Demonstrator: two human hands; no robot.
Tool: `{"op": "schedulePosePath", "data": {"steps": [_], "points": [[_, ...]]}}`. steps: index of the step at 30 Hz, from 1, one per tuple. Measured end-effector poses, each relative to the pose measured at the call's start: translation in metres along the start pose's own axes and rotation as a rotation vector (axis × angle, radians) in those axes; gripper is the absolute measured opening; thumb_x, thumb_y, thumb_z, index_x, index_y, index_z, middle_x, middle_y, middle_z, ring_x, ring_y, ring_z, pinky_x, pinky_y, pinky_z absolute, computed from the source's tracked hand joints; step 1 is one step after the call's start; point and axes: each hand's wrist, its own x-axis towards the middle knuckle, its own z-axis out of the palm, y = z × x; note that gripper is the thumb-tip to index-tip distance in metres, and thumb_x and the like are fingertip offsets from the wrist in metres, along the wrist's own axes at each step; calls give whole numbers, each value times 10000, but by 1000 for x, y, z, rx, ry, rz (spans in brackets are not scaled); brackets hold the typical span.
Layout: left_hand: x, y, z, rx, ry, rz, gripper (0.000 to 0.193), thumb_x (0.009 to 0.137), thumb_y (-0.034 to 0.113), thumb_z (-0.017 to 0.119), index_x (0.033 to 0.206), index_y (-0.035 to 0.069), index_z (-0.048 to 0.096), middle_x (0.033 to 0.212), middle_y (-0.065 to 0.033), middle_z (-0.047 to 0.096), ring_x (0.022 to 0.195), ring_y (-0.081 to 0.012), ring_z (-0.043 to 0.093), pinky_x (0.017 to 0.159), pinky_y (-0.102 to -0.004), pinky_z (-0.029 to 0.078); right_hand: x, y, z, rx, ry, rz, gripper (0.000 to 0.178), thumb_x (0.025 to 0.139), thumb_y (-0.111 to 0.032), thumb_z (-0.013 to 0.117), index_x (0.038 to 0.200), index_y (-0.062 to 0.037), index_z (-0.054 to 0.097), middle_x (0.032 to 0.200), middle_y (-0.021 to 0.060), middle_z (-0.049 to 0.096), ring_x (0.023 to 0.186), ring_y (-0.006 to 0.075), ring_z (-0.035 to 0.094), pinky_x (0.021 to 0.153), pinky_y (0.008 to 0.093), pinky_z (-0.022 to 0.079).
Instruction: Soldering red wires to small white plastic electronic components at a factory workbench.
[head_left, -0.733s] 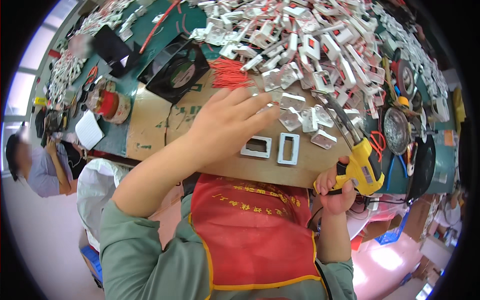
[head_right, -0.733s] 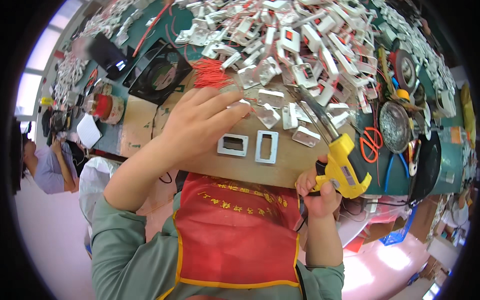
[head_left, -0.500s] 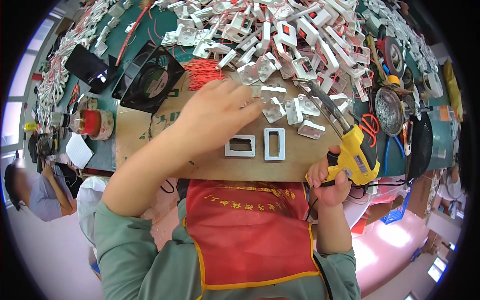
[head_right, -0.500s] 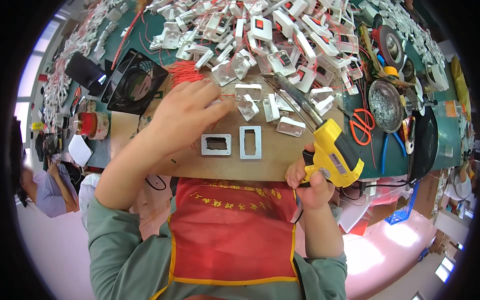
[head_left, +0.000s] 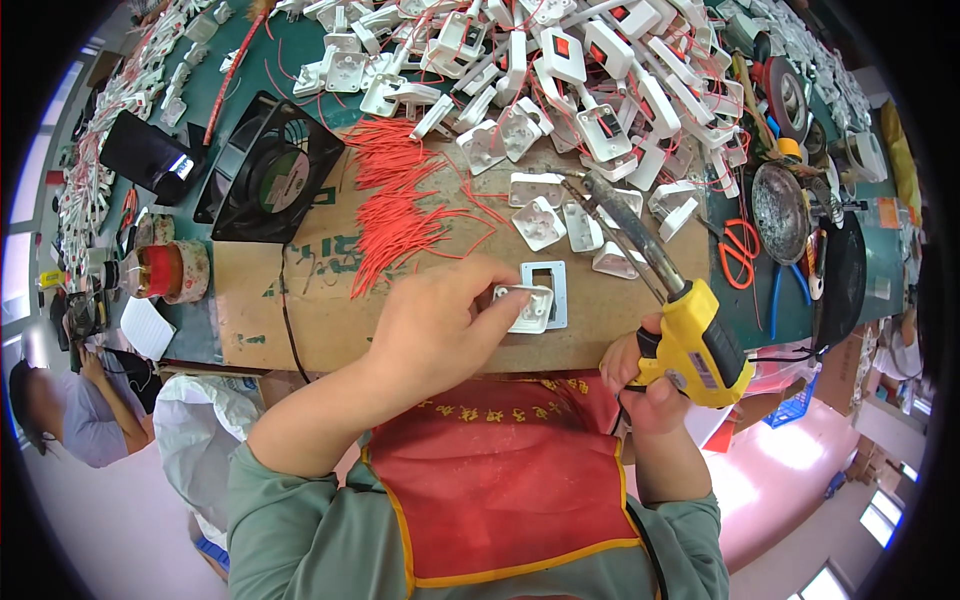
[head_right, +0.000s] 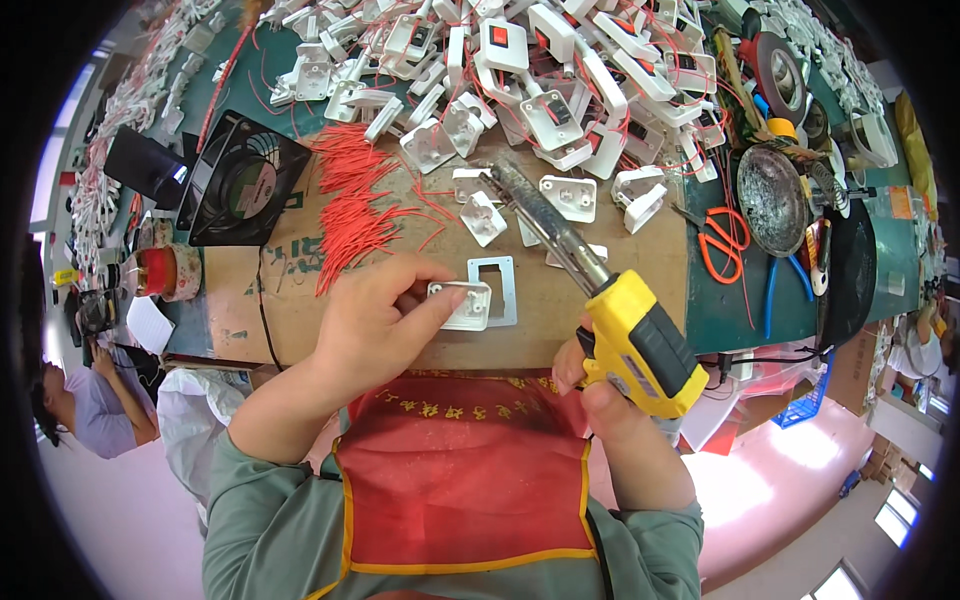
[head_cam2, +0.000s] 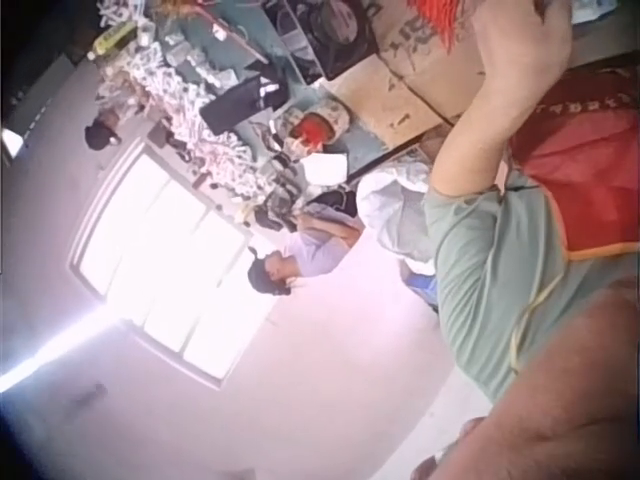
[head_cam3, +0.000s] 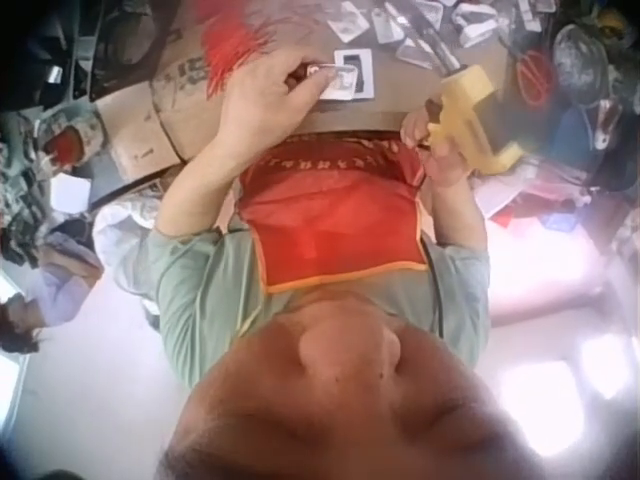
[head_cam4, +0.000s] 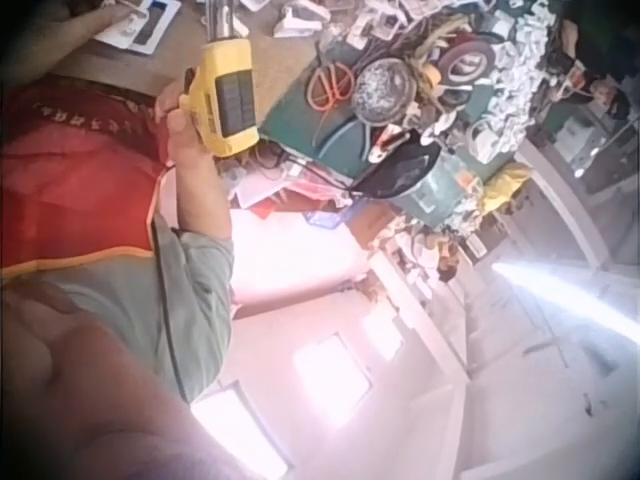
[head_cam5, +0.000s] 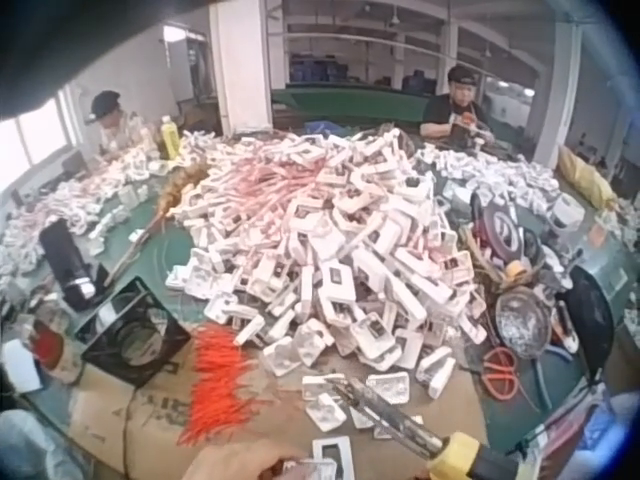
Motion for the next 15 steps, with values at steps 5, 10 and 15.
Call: {"op": "schedulePosePath", "data": {"steps": [5, 10, 15], "points": [[8, -2, -3, 6, -44, -89, 162, 869, 216, 692, 904, 61, 666, 741, -116, 657, 664, -284, 652, 594, -386, 493, -2, 1, -3, 34, -4, 30, 745, 809, -466, 774, 1331, -38, 460, 704, 15, 514, 559, 137, 496, 492, 280, 422], [8, -6, 12, 153, 61, 106, 164, 846, 199, 732, 848, 47, 673, 755, -94, 642, 650, -248, 632, 573, -352, 488, -3, -1, -9, 130, -11, 110, 806, 755, -422, 840, 1375, -69, 465, 774, 32, 528, 675, 159, 519, 610, 293, 438], [8, -11, 12, 315, 158, 290, 160, 819, 222, 740, 805, 78, 672, 756, -78, 614, 663, -283, 616, 575, -391, 486, -1, -3, -6, 86, -5, 69, 773, 790, -441, 798, 1368, -56, 459, 735, 23, 519, 616, 155, 510, 555, 293, 426]]}}
